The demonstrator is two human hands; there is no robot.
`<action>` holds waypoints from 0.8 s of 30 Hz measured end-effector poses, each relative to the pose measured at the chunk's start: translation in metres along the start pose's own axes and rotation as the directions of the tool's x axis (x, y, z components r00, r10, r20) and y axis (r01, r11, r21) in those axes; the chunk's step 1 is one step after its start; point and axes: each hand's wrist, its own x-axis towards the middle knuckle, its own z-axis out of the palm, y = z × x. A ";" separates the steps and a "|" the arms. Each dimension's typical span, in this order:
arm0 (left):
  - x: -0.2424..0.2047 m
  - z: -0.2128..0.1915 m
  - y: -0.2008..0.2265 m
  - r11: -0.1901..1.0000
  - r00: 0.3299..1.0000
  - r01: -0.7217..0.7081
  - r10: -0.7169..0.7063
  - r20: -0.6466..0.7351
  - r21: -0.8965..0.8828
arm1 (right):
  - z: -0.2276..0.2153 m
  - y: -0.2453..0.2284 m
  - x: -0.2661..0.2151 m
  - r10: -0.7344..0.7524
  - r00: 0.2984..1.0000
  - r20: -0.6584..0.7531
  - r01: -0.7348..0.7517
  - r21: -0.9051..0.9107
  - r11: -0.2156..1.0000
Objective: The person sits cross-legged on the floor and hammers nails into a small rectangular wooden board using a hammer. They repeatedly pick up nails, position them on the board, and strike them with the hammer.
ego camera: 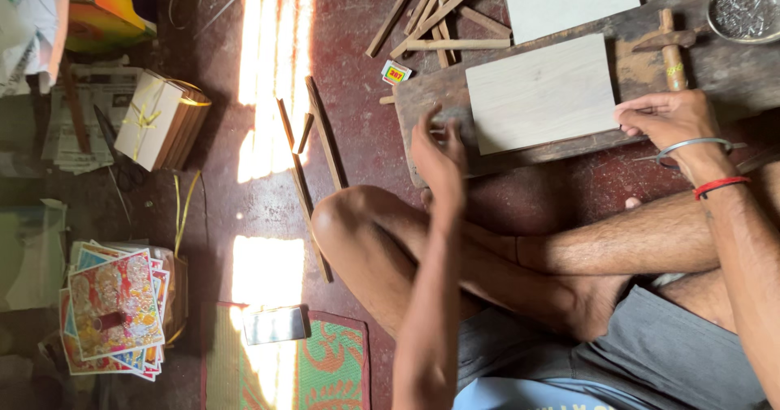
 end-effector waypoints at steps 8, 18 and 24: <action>-0.121 0.027 0.055 0.797 0.814 -0.539 0.408 0.413 0.274 | 0.002 0.002 0.007 -0.071 0.997 -0.014 0.070 -0.094 0.993; -0.126 0.042 0.032 0.739 0.770 -0.593 0.404 0.494 0.320 | 0.001 0.013 0.008 -0.079 0.996 -0.031 0.077 -0.086 0.993; -0.123 0.030 0.043 0.770 0.784 -0.582 0.444 0.434 0.264 | 0.002 0.028 0.013 -0.086 0.996 -0.013 0.085 -0.017 0.996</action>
